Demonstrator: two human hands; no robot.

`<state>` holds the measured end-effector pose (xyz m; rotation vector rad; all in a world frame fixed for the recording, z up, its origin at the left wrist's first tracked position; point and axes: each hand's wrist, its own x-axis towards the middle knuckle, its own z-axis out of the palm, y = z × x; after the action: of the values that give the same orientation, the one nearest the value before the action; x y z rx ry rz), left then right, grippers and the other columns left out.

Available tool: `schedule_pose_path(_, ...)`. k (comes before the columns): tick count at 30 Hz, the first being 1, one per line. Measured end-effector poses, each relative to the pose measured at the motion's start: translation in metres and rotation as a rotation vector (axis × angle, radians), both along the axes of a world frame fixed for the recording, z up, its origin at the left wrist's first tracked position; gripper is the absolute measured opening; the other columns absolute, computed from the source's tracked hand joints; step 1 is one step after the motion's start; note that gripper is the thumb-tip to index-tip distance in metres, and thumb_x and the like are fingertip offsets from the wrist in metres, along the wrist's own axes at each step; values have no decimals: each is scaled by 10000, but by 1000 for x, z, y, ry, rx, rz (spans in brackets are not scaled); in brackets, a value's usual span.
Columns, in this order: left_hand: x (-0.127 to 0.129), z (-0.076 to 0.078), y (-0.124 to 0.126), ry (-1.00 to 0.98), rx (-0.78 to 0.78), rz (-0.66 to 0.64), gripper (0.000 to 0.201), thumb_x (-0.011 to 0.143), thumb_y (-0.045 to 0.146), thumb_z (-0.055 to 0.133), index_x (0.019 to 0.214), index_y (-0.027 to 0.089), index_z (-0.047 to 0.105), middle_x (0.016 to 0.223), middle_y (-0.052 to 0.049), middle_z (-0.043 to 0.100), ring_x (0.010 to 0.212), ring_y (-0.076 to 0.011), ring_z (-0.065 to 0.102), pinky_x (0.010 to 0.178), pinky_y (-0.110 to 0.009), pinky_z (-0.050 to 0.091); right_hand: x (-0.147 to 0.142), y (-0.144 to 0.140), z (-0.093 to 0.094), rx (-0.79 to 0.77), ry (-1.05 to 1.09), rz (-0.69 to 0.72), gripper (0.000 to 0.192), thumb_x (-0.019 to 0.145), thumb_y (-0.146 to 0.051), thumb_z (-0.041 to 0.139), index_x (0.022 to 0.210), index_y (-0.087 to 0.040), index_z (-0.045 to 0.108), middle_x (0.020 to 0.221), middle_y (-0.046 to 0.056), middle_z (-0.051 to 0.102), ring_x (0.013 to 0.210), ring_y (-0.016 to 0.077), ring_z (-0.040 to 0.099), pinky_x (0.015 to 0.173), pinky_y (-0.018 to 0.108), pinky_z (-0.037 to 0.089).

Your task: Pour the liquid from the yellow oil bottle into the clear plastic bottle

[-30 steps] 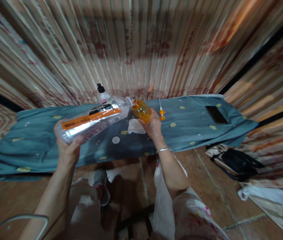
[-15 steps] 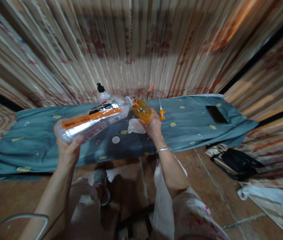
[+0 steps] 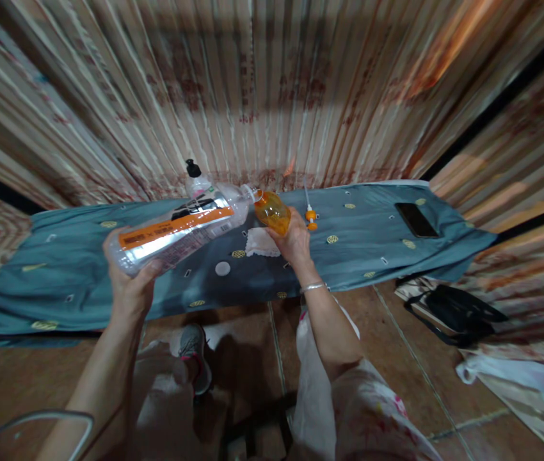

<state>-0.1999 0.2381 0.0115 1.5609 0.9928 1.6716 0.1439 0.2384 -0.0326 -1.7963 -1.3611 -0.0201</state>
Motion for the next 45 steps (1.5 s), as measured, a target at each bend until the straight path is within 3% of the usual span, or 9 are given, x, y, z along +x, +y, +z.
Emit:
schedule_pose_path(7,-1,1,-1,-49,4,-35,929,638,551,985,1384,264,512,1211,-63,671,1110,-311,689,1040,-476,552,-1,-1,0,26,13,4,772,822,-376,905,1467,-129,559,1411,246,720,1301,375,713,1083,523,596)
schedule_pose_path(12,-1,1,0,-17,-8,-9,984,598,639,973,1387,292,497,1187,-61,672,1095,-313,701,1033,-496,565,-1,0,0,38,23,11,776,852,-471,878,1469,-128,556,1406,251,719,1325,384,698,1098,549,585)
schedule_pose_path(21,0,3,-2,1,11,7,975,612,661,959,1389,275,515,1185,-69,678,1101,-330,718,1018,-504,589,-3,-1,3,14,13,-9,805,781,-299,926,1466,-92,556,1410,266,712,1305,386,707,1101,530,582)
schedule_pose_path(32,0,3,-2,6,11,6,972,610,661,952,1392,287,514,1183,-75,677,1091,-333,712,1019,-520,582,0,0,0,21,19,6,771,818,-396,903,1458,-139,559,1376,238,734,1286,386,720,1071,532,598)
schedule_pose_path(45,0,3,-2,16,21,-6,950,645,644,942,1408,285,505,1186,-73,674,1093,-328,709,1003,-503,584,-2,-1,2,11,25,2,786,807,-352,910,1469,-125,552,1404,248,721,1307,385,709,1090,541,592)
